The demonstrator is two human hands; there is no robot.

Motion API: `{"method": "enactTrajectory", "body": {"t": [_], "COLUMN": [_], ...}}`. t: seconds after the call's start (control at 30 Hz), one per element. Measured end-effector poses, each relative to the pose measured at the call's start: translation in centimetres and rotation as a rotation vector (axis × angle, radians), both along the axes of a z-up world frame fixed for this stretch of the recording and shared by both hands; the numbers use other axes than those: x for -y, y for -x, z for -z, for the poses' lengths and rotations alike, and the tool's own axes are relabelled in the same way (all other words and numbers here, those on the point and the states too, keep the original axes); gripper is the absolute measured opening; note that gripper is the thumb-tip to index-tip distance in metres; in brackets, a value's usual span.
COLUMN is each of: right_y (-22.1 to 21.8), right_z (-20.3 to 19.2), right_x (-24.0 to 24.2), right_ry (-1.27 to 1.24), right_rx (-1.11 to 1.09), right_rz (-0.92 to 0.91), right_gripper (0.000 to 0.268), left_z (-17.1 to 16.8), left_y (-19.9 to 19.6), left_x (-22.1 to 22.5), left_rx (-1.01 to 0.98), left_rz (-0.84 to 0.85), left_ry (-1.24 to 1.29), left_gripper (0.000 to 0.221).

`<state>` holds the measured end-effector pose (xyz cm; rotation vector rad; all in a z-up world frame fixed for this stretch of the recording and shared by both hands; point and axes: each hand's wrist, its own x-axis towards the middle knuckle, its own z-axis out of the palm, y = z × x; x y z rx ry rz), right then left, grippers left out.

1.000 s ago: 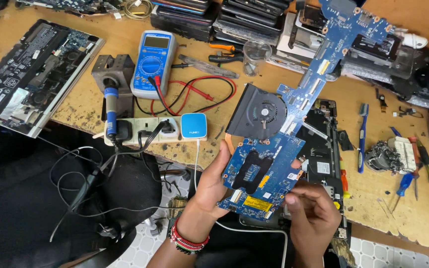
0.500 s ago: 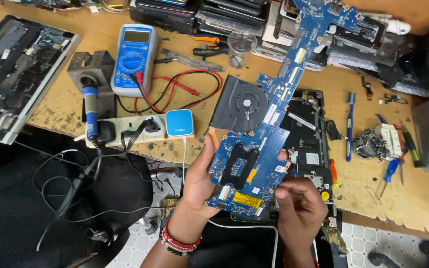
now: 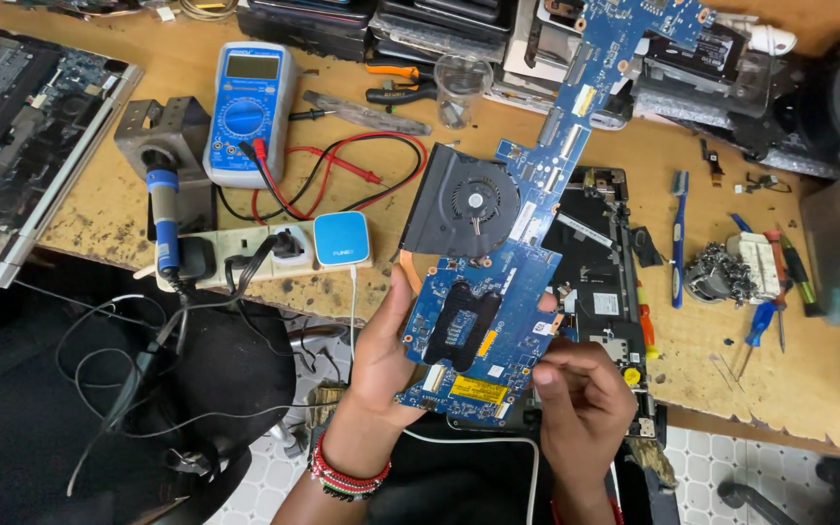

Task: Repairing a laptop by examining and manipulating the motherboard and internal components.

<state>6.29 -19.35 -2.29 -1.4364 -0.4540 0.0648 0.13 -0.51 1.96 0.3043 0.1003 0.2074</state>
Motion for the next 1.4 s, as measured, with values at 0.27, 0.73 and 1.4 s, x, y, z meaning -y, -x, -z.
{"method": "enactTrajectory", "body": {"t": [0.27, 0.73, 1.4], "right_y": [-0.1, -0.2, -0.2], "right_z": [-0.1, 0.2, -0.4], "right_x": [0.0, 0.1, -0.4], "right_ry": [-0.001, 0.023, -0.019], "right_rx": [0.002, 0.018, -0.011], "right_rz": [-0.007, -0.006, -0.038], "right_gripper": [0.016, 0.016, 0.014], "left_z": [-2.8, -2.9, -1.1], "left_y": [0.0, 0.0, -0.1], "left_x": [0.0, 0.0, -0.1], "left_rx": [0.287, 0.182, 0.129], "left_rz": [0.242, 0.222, 0.142], "left_ry": [0.017, -0.015, -0.025], "left_gripper": [0.087, 0.099, 0.085]}}
